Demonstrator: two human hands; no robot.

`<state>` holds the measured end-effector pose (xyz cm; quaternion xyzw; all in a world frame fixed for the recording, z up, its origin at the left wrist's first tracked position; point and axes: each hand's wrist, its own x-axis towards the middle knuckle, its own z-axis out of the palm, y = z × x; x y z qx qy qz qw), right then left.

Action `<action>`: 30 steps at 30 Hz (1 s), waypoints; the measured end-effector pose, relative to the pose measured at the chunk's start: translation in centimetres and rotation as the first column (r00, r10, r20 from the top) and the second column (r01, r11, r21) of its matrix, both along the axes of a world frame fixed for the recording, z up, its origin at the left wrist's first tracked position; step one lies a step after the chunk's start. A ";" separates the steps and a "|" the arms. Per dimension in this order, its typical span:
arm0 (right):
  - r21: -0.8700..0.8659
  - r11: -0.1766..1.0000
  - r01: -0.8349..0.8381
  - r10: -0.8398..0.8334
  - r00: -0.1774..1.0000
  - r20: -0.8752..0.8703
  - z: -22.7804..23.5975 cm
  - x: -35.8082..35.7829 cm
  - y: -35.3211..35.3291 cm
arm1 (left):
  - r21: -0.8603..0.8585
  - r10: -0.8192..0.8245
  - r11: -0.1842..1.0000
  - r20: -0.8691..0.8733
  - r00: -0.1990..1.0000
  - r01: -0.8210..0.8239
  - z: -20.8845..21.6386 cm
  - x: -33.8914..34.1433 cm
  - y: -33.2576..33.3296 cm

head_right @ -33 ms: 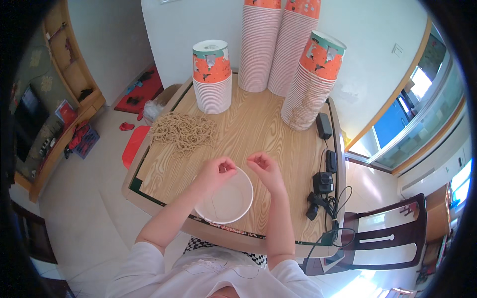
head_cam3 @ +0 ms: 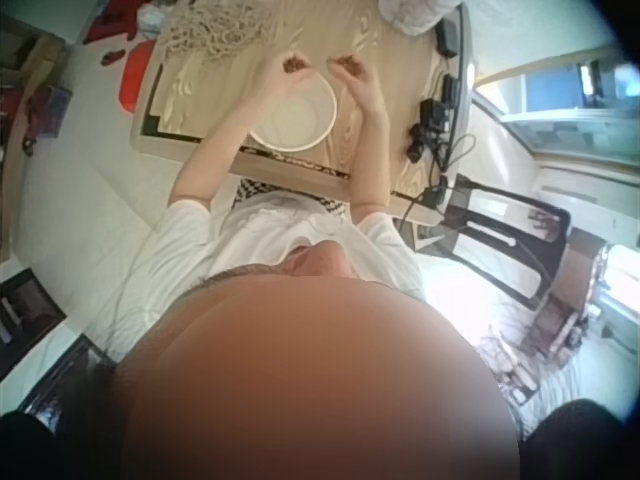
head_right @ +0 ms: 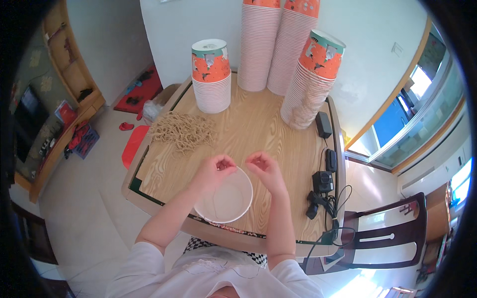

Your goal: Attaching elastic rubber bands to the rims of patterned paper buckets for packaging.

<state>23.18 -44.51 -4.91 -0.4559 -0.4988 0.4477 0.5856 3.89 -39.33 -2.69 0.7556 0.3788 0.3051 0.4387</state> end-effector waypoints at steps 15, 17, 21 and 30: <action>0.035 0.995 0.093 -0.099 0.963 0.252 2.4 -2.8 -1.5 | -0.217 -0.066 0.963 0.381 0.922 0.159 1.2 -0.1 -0.1; 0.053 0.992 0.111 -0.121 0.957 0.265 2.1 -2.3 -1.5 | -0.203 -0.080 0.966 0.361 0.929 0.162 1.3 0.0 -0.2; 0.188 0.973 0.137 -0.184 0.948 0.259 2.7 -2.6 -1.5 | -0.218 -0.082 0.957 0.423 0.902 0.189 1.0 0.1 0.0; 0.026 0.995 0.097 -0.100 0.970 0.221 1.5 -2.6 -1.1 | -0.320 -0.077 0.898 0.562 0.824 0.302 1.4 0.3 0.0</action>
